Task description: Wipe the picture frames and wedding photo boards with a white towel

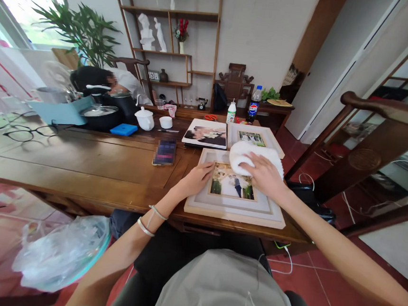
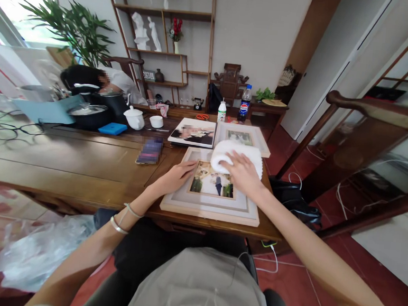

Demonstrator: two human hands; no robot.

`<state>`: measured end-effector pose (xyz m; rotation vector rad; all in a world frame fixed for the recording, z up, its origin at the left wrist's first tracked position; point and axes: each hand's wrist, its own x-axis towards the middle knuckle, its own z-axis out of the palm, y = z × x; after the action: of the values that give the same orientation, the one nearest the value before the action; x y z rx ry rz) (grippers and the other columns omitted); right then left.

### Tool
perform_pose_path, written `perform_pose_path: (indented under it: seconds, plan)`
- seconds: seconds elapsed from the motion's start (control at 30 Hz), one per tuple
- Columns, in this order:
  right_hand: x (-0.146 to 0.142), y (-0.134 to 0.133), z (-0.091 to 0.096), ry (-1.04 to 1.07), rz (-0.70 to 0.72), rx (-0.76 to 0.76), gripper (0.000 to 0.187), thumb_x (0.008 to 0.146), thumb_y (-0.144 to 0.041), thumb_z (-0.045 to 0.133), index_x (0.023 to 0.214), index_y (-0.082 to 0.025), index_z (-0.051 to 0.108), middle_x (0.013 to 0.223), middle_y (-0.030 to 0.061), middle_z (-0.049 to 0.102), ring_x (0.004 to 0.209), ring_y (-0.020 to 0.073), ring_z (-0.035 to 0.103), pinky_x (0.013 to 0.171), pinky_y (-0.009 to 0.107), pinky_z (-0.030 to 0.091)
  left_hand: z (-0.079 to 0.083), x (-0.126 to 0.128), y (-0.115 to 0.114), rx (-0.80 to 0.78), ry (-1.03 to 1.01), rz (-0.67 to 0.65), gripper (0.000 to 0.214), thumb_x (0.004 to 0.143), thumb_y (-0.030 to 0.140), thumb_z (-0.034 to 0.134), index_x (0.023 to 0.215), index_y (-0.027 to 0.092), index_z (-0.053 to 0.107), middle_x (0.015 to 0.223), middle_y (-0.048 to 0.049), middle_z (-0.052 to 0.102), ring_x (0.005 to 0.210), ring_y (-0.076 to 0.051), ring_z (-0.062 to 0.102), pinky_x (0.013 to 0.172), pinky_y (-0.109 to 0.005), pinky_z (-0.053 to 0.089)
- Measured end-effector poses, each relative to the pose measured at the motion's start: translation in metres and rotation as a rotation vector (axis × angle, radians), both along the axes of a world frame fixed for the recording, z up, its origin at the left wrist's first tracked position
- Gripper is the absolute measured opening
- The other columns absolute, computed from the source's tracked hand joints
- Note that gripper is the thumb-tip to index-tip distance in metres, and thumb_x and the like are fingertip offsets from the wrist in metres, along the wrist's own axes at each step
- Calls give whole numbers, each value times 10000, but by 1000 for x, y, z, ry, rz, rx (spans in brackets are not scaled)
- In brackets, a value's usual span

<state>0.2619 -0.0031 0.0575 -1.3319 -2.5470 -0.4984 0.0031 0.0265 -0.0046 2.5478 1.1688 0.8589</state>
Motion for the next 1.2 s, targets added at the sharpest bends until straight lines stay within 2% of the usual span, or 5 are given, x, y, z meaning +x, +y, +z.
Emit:
perform_pose_path:
  seconds: [0.2, 0.47, 0.57, 0.93, 1.2]
  plan:
    - [2, 16, -5, -82, -49, -5, 541, 690, 18, 490, 1182, -175, 604, 1329, 136, 533, 1257, 292, 444, 1005, 452, 357, 1, 0, -1, 8, 0, 18, 356, 909, 185, 413, 1221, 133, 577, 1328, -120, 540, 1248, -230, 491, 1072, -386, 382]
    - [-32, -81, 9, -118, -61, -229, 480, 695, -84, 508, 1136, -234, 625, 1035, 107, 658, 903, 256, 624, 763, 357, 460, 0, 1, 0, 18, -20, 20, 363, 898, 162, 426, 1229, 131, 572, 1325, -118, 542, 1243, -226, 494, 1074, -376, 380]
    - [-39, -107, 9, -49, 43, -249, 518, 669, -83, 517, 1151, -246, 609, 1181, 103, 617, 1070, 273, 572, 872, 384, 441, -1, 1, 1, 25, -14, 10, 363, 900, 163, 427, 1226, 96, 571, 1312, -147, 547, 1241, -237, 495, 1074, -386, 377]
    - [-4, -15, 1, -44, -166, -47, 533, 712, -88, 507, 1233, -187, 554, 1164, 160, 612, 1138, 294, 530, 942, 428, 407, 2, 2, -5, 14, -16, 7, 387, 933, 206, 360, 1240, 98, 569, 1350, -122, 519, 1279, -204, 456, 1103, -348, 344]
    - [-51, -89, 2, -33, 44, -213, 403, 729, -143, 529, 1116, -204, 621, 1221, 157, 576, 1093, 298, 562, 906, 426, 442, -1, 3, -2, 24, -16, 9, 409, 931, 192, 316, 1239, 85, 562, 1329, -129, 539, 1271, -204, 466, 1101, -382, 354]
